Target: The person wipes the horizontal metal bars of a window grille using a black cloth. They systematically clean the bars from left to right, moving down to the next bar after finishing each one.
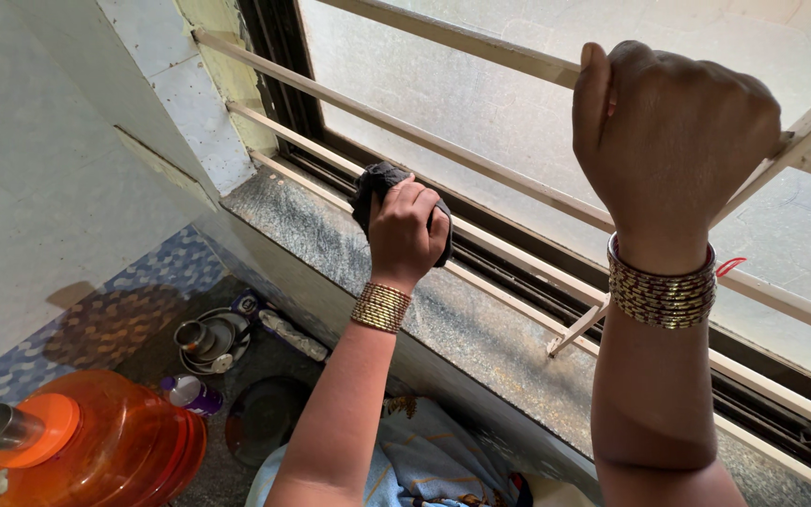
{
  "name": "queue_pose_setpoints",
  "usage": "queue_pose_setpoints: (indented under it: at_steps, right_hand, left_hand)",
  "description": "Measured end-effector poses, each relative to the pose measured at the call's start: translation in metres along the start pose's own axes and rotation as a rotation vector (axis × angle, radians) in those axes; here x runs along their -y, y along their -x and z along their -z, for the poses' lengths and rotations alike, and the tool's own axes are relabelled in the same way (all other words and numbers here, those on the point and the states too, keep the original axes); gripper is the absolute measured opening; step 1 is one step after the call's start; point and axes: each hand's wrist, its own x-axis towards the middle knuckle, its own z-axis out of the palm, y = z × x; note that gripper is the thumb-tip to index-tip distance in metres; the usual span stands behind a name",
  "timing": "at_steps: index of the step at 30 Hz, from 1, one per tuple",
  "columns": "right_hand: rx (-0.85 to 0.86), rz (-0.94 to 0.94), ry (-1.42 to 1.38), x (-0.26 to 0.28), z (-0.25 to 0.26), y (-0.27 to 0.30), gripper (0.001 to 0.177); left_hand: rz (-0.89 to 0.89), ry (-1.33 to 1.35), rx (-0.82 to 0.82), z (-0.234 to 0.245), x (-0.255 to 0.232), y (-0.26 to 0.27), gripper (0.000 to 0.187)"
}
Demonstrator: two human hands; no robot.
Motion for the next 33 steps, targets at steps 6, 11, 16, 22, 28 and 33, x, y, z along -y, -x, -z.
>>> queue_pose_setpoints:
  at_steps: [6, 11, 16, 22, 28, 33]
  right_hand:
    - [-0.017, 0.024, 0.062, -0.001, 0.002, 0.0, 0.06]
    - [-0.005, 0.022, 0.038, -0.001, 0.001, 0.002, 0.054]
    - [0.015, 0.004, -0.01, -0.001, -0.005, 0.003, 0.054]
    - [-0.011, 0.0, 0.05, 0.001, -0.011, 0.003, 0.058]
    - [0.002, -0.021, 0.023, 0.001, -0.012, 0.003, 0.059]
    - [-0.002, -0.031, 0.042, 0.001, -0.006, -0.001, 0.06]
  left_hand:
    - [0.186, -0.271, 0.177, -0.021, 0.01, -0.009, 0.039]
    - [0.356, -0.319, 0.327, -0.013, 0.035, -0.022, 0.055]
    - [0.43, -0.367, 0.383, -0.006, 0.062, -0.037, 0.061]
    - [0.489, -0.445, 0.461, 0.004, 0.084, -0.056, 0.057]
    - [0.509, -0.515, 0.521, 0.004, 0.081, -0.056, 0.055]
    - [0.445, -0.547, 0.466, -0.008, 0.053, -0.046, 0.062]
